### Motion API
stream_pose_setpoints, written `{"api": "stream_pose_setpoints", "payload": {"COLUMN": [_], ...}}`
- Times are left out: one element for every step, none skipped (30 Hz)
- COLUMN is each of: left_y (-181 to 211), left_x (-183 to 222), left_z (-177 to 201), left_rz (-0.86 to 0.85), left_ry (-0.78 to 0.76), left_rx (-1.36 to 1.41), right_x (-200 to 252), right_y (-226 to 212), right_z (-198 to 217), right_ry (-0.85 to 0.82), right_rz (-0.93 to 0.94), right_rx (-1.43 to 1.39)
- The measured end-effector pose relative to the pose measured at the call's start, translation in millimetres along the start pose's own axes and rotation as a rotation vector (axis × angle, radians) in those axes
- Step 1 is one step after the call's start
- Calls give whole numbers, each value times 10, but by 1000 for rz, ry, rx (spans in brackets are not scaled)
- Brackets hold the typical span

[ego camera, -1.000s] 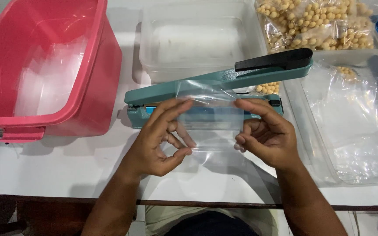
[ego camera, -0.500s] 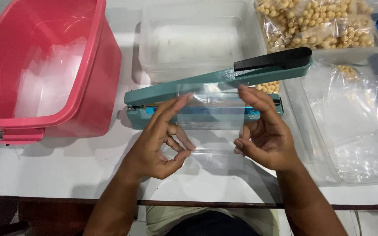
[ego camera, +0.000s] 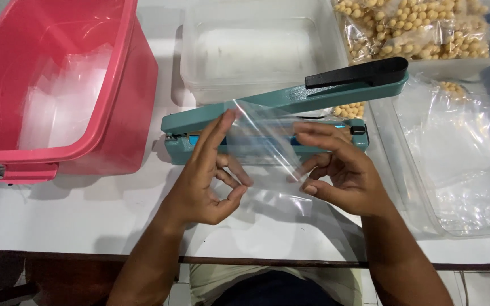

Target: Sealing empty plastic bags using a manual impulse sealer on a tabletop.

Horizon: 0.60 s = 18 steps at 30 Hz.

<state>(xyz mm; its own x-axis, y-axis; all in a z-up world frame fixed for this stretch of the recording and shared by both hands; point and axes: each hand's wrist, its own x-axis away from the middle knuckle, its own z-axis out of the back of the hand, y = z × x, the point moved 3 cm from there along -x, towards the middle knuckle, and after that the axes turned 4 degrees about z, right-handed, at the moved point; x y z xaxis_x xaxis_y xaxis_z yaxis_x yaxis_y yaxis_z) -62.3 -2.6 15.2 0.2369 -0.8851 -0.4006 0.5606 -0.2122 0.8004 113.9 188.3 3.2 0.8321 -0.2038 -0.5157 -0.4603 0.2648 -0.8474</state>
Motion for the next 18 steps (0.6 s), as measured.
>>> {"api": "stream_pose_setpoints", "payload": {"left_y": [-5, -8, -10, 7, 17, 26, 18, 14, 10, 22, 33, 45, 48, 48, 49, 63, 77, 91], "left_x": [-3, -8, -12, -23, -34, -41, -33, -32, -31, -35, -40, -42, -37, -34, -30, -35, -41, -51], "left_z": [-5, -7, -7, -2, 2, 3, 0, -1, -2, 3, 6, 3, 17, 32, 47, 56, 63, 67], "left_rz": [1, -5, -11, -11, 11, 35, 37, 25, 13, 13, 15, 18, 18, 26, 33, 34, 34, 34], "left_ry": [-2, 9, 21, 23, 20, 17, 18, 13, 9, 9, -3, -14, -14, -26, -37, -37, -41, -45], "left_rx": [1, -15, -31, -31, -23, -13, -13, -7, -1, -1, 38, 79, 80, 114, 148, 148, 152, 157], "right_x": [16, 27, 38, 19, 0, -12, -21, -34, -48, -43, -38, -28, -25, -28, -31, -36, -40, -41], "right_y": [22, 47, 72, 62, 44, 25, 10, -1, -13, -19, -22, -26, -39, -48, -57, -52, -49, -50], "right_z": [-1, 7, 13, 8, -3, -16, -29, -41, -53, -56, -55, -52, -63, -75, -89, -87, -87, -84], "right_ry": [2, 18, 35, 34, 14, -4, -5, -21, -38, -38, -24, -11, -11, -20, -29, -29, -34, -38], "right_rz": [-1, -18, -34, -33, -5, 22, 21, 7, -8, -7, -17, -29, -29, -31, -32, -32, -21, -11], "right_rx": [0, -19, -38, -38, -55, -71, -72, 26, 124, 124, 97, 71, 71, 65, 60, 59, 61, 65]}}
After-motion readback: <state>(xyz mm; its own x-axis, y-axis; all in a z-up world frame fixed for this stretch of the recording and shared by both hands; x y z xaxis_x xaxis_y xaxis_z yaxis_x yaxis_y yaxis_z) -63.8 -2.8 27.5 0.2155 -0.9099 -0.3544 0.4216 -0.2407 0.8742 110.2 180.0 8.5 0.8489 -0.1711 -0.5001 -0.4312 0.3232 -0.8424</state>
